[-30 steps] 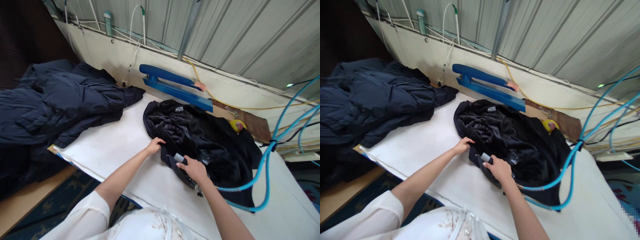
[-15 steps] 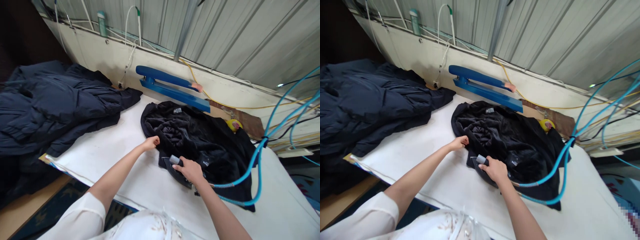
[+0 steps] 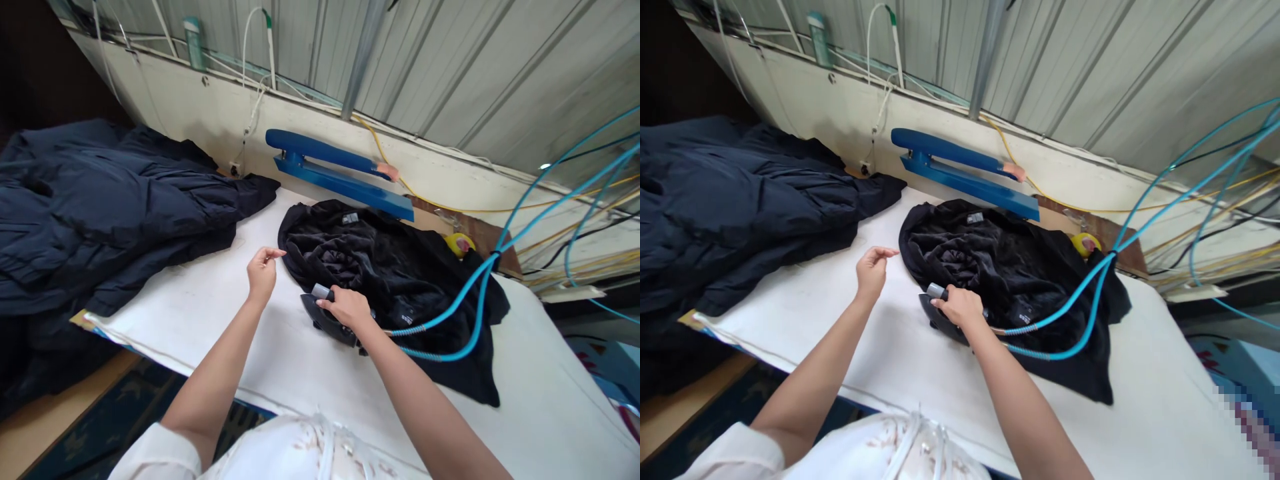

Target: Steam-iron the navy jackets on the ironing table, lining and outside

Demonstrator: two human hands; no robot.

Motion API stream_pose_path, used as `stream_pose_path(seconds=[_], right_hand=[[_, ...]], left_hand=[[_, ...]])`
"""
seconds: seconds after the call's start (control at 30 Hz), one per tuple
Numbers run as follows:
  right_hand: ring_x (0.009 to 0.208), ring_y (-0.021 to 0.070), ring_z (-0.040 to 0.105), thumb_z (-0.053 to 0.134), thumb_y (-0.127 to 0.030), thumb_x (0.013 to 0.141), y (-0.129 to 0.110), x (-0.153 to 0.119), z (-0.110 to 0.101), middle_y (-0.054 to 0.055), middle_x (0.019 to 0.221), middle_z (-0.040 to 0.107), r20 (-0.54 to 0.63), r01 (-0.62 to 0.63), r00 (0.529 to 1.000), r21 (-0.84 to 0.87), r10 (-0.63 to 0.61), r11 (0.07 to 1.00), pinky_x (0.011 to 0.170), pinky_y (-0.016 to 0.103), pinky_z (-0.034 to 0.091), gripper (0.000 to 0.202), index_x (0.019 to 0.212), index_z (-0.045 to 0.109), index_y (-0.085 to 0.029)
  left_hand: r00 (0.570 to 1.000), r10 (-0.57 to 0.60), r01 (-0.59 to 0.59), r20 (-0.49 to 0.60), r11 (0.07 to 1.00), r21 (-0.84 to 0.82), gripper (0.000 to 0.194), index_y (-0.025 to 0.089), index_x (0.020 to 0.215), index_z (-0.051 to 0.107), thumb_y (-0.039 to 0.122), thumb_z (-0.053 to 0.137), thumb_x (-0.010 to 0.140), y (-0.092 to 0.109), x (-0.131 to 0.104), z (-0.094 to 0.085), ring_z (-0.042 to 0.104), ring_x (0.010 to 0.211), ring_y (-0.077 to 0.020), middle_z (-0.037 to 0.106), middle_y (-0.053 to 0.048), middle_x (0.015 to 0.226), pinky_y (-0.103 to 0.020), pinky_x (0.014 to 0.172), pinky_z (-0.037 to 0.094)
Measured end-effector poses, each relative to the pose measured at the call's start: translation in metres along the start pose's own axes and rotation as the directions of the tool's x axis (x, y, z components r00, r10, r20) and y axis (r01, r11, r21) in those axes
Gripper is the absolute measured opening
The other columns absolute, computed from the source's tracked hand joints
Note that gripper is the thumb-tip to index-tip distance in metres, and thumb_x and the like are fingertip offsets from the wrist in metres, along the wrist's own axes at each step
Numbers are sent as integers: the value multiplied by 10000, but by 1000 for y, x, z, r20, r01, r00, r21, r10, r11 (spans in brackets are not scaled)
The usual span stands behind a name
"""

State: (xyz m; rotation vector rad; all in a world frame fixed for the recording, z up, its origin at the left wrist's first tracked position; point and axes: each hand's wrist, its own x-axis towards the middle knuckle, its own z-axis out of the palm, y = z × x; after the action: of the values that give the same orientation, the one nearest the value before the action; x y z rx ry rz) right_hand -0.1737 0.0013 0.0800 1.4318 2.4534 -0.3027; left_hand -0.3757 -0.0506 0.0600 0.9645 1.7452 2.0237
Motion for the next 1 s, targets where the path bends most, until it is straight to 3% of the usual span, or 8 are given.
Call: stream_pose_path(seconds=[0.17, 0.33, 0.67, 0.87, 1.0], right_hand=[[890, 238, 572, 334, -716, 690, -4, -6, 2, 71, 953, 633, 22, 29, 999, 22, -29, 999, 691, 309, 385, 594, 945, 563, -232], [885, 245, 571, 320, -714, 698, 4, -19, 7, 74, 947, 635, 9, 1, 1000, 35, -1, 999, 693, 323, 383, 589, 948, 560, -238], [862, 246, 582, 405, -677, 686, 29, -62, 13, 66, 893, 646, 68, 10, 998, 2, -11, 1000, 679, 305, 379, 543, 945, 569, -229], [861, 235, 580, 383, -684, 692, 34, -62, 16, 73, 920, 646, 67, -67, 996, 17, 66, 998, 683, 307, 374, 548, 958, 566, -241], [872, 239, 577, 391, -677, 693, 51, -63, 15, 72, 938, 643, 81, -99, 992, 15, 98, 995, 692, 315, 379, 535, 963, 564, -249]], left_hand=[[994, 4, -3, -106, 1000, 4, 197, 172, 685, 533, 76, 367, 637, -2, -17, -10, 600, 783, -124, 637, -3, 758, -292, 804, 447], [987, -34, 25, -160, 998, -61, 180, 171, 659, 522, 71, 374, 632, -4, -33, -6, 603, 752, -118, 629, 2, 724, -287, 788, 456], [982, -96, 80, -166, 992, -96, 164, 176, 644, 515, 91, 375, 635, -17, -52, 2, 607, 756, -125, 626, 4, 707, -303, 792, 458], [981, -126, 120, -149, 992, -46, 167, 175, 634, 517, 98, 370, 614, -21, -60, 2, 605, 751, -131, 631, -1, 704, -307, 787, 459], [981, -132, 132, -140, 991, -10, 181, 175, 644, 521, 89, 367, 602, -21, -65, -2, 603, 762, -130, 631, -1, 720, -310, 799, 456]])
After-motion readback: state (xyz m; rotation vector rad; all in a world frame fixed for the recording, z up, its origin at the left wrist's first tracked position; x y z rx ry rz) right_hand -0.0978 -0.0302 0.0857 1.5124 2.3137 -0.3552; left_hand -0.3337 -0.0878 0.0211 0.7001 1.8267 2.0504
